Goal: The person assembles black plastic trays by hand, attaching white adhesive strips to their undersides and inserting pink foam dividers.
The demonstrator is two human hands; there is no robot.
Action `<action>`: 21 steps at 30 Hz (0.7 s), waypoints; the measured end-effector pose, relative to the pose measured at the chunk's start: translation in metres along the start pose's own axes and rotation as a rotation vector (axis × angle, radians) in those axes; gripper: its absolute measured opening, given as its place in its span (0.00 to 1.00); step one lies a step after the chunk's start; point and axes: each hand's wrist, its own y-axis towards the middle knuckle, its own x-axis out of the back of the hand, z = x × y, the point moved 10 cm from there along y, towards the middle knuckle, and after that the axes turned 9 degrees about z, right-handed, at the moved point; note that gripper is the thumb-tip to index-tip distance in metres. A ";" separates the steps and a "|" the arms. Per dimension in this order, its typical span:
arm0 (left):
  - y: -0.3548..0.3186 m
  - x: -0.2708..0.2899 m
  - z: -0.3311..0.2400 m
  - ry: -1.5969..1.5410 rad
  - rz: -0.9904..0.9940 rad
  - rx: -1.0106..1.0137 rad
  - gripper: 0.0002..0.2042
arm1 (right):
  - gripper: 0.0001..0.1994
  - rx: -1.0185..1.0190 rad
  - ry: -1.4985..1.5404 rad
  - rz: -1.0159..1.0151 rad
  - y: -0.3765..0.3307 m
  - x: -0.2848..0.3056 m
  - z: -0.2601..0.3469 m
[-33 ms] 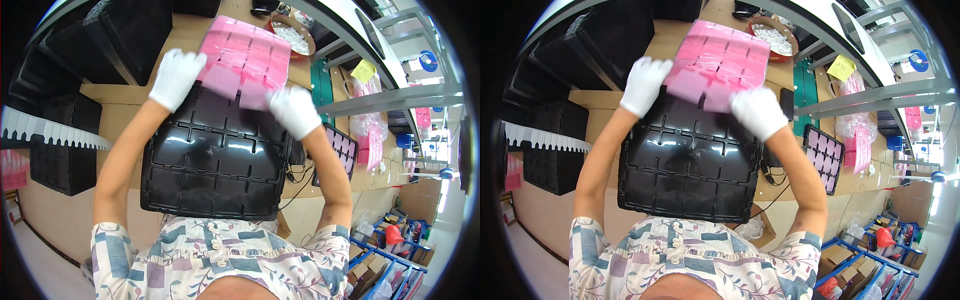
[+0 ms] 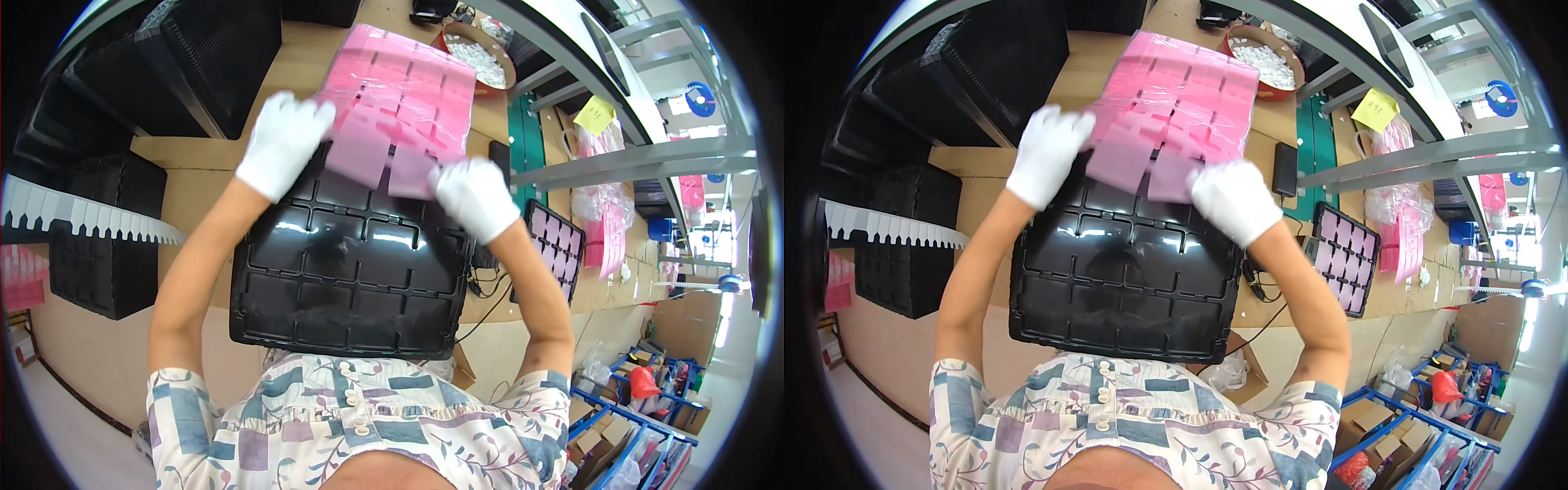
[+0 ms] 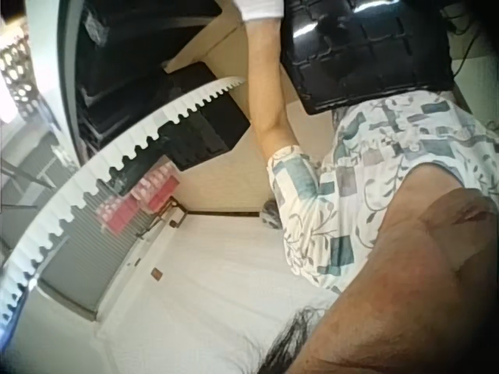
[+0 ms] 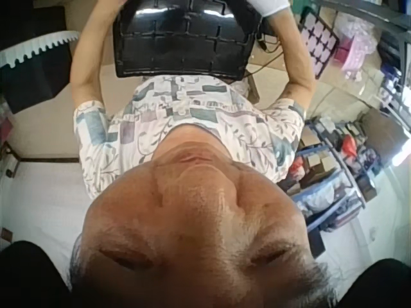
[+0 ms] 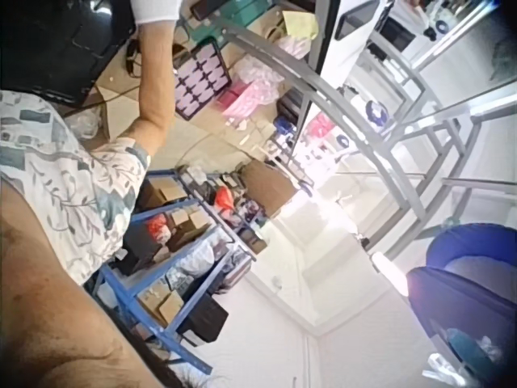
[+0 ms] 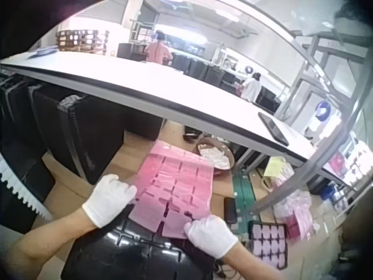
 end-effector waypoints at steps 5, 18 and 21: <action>-0.061 0.034 -0.053 -0.128 0.130 -0.108 0.14 | 0.02 0.020 0.134 0.068 -0.045 -0.020 0.046; -0.144 0.000 -0.040 -2.093 0.231 1.011 0.31 | 0.04 -0.191 0.348 -0.135 -0.090 0.006 0.041; -0.137 0.000 -0.040 -2.195 0.225 1.114 0.26 | 0.06 -0.171 0.232 0.009 -0.091 -0.005 0.050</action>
